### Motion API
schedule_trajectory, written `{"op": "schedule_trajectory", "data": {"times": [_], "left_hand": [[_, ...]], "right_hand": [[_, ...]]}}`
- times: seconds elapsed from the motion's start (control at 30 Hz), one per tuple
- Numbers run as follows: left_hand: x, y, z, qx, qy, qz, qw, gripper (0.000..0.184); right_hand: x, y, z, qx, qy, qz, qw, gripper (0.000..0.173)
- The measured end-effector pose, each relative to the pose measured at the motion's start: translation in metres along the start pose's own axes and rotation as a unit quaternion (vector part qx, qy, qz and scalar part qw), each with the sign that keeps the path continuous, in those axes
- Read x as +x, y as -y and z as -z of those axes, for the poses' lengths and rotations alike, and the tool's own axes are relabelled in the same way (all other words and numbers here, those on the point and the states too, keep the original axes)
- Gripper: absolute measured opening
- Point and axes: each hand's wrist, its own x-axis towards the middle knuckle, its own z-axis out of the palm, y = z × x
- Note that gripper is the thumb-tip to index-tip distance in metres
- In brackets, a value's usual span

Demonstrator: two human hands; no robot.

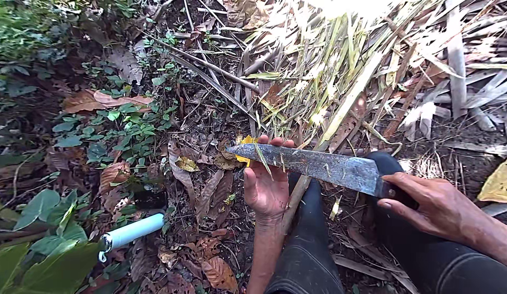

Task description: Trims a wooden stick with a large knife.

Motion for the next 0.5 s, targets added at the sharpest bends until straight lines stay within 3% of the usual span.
{"op": "schedule_trajectory", "data": {"times": [0.5], "left_hand": [[-0.0078,-0.0032,0.0062,0.016,-0.026,-0.016,0.999,0.055]], "right_hand": [[-0.0004,-0.0009,0.0005,-0.017,0.007,0.003,1.000,0.058]]}}
